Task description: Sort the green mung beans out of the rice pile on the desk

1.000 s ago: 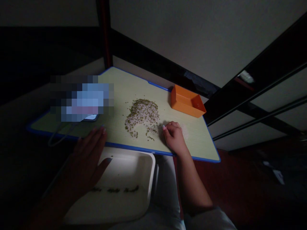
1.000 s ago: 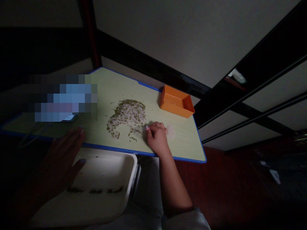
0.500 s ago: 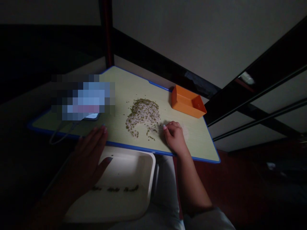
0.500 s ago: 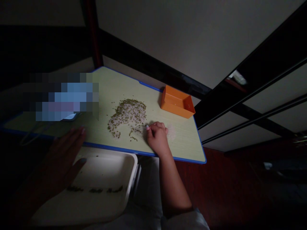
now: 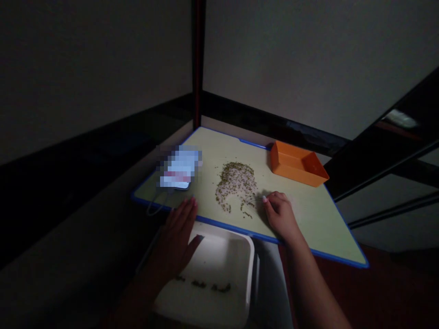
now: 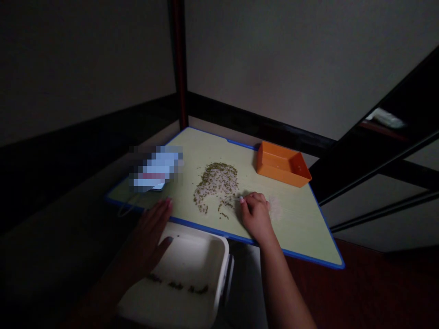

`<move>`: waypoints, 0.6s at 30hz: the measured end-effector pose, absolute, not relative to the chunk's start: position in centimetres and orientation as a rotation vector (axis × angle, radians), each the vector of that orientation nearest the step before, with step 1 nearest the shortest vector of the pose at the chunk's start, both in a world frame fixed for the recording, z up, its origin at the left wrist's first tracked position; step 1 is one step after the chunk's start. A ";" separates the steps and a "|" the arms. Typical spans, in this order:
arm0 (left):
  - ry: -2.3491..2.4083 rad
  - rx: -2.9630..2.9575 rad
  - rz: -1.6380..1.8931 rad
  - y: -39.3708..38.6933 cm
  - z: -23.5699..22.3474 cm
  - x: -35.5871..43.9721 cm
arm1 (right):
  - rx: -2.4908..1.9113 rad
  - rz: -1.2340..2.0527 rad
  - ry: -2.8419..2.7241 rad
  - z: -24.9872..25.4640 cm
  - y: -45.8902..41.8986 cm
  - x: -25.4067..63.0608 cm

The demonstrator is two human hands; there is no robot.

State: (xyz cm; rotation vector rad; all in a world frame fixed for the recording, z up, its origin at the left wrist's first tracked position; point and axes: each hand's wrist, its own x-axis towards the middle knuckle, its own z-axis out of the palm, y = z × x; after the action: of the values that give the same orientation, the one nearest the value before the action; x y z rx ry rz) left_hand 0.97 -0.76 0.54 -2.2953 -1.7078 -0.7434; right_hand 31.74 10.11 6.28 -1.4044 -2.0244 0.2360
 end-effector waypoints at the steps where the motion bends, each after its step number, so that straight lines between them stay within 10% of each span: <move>1: -1.712 -2.294 -0.726 -0.8 0.6 1.0 | -1.396 0.235 -2.019 6.2 10.2 31.8; 18: -1.760 -2.297 -0.797 -0.6 0.0 1.4 | -1.350 0.270 -2.012 6.1 10.9 31.7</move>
State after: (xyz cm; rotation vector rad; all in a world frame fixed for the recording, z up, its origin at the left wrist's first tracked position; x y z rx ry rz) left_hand 1.39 -0.64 -0.03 -2.2974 -1.7604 -0.7968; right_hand 31.65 10.86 6.13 -1.3498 -2.0117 0.2696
